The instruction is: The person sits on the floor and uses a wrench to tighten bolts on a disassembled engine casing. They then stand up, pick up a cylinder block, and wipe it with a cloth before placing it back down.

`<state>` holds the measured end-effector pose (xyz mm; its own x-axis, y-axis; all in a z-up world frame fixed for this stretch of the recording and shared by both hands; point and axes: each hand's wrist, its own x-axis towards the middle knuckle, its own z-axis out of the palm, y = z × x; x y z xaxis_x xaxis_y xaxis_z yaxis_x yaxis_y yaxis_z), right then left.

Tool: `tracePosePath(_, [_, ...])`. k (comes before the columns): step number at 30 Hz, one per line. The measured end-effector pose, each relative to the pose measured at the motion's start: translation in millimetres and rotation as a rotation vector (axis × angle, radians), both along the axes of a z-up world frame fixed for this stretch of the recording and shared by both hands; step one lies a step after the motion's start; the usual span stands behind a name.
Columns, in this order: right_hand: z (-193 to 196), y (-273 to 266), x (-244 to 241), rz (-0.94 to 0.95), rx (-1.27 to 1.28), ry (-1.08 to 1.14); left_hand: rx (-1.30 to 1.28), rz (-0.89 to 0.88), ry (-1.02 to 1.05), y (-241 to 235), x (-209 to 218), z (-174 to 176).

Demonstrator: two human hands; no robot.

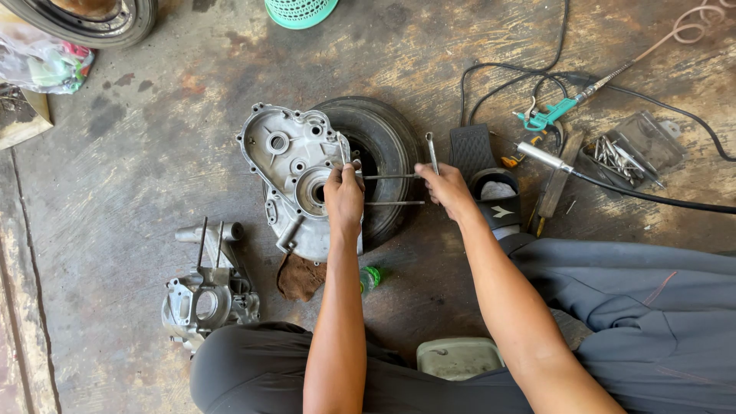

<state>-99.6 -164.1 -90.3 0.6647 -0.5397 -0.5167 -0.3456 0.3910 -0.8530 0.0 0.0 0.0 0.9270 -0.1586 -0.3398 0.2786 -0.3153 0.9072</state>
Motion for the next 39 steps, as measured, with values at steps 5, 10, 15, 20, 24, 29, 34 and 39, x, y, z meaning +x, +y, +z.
tracePosePath(5, [-17,-5,-5,0.101,0.073,-0.088,0.001,0.007,0.001,-1,-1,-2])
tracePosePath(10, [-11,-3,-4,0.080,0.053,-0.051,0.002,0.013,0.007,-2,-3,-5])
tracePosePath(15, [-25,-8,4,0.091,0.164,-0.113,-0.003,-0.028,0.002,-2,-3,-8])
tracePosePath(20, [-20,-2,1,0.095,0.081,-0.044,0.007,-0.047,0.007,-2,-6,-3])
tracePosePath(24, [-18,-7,4,0.044,0.181,-0.079,-0.011,-0.068,0.001,-2,-6,-4])
tracePosePath(29, [-10,0,3,0.065,0.067,-0.036,0.007,-0.059,0.012,-4,-7,-2])
tracePosePath(34, [-15,-2,5,0.015,0.140,-0.138,-0.010,-0.062,0.009,-6,-7,-4])
tracePosePath(39, [-21,3,2,0.042,0.148,-0.089,-0.012,-0.082,0.012,-4,-10,5])
